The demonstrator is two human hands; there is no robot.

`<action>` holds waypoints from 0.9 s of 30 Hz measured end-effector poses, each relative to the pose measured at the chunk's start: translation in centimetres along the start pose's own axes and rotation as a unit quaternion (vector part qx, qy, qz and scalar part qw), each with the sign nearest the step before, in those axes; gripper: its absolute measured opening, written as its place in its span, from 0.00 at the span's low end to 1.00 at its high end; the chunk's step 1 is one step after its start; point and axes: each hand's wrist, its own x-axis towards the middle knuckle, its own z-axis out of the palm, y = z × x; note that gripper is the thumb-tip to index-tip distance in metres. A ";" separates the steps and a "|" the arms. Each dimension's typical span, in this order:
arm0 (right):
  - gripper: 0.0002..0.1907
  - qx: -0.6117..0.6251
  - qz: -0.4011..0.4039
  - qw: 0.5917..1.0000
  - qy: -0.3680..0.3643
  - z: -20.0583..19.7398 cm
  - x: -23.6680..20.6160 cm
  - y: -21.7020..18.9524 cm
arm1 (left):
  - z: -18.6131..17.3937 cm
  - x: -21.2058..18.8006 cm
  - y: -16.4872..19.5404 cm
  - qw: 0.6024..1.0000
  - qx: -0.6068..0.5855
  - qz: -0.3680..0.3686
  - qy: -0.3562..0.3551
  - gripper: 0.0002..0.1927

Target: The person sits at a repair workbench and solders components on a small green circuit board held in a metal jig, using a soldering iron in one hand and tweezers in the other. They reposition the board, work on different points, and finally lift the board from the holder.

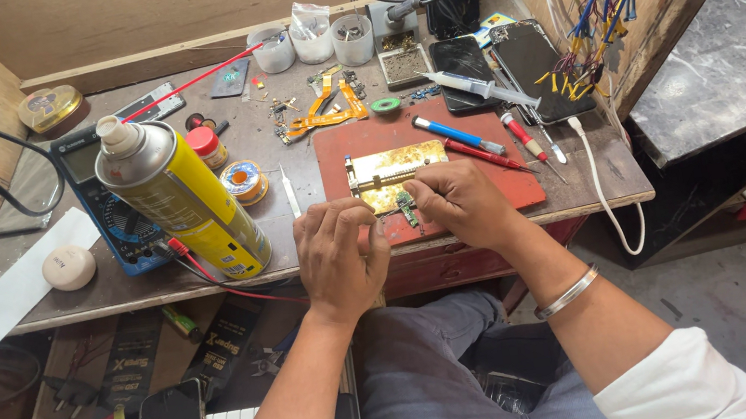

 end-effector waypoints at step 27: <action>0.18 0.132 0.060 0.982 0.125 -0.1 0.2 1.6 | -0.1 0.2 0.2 1.000 0.005 0.004 0.020 0.09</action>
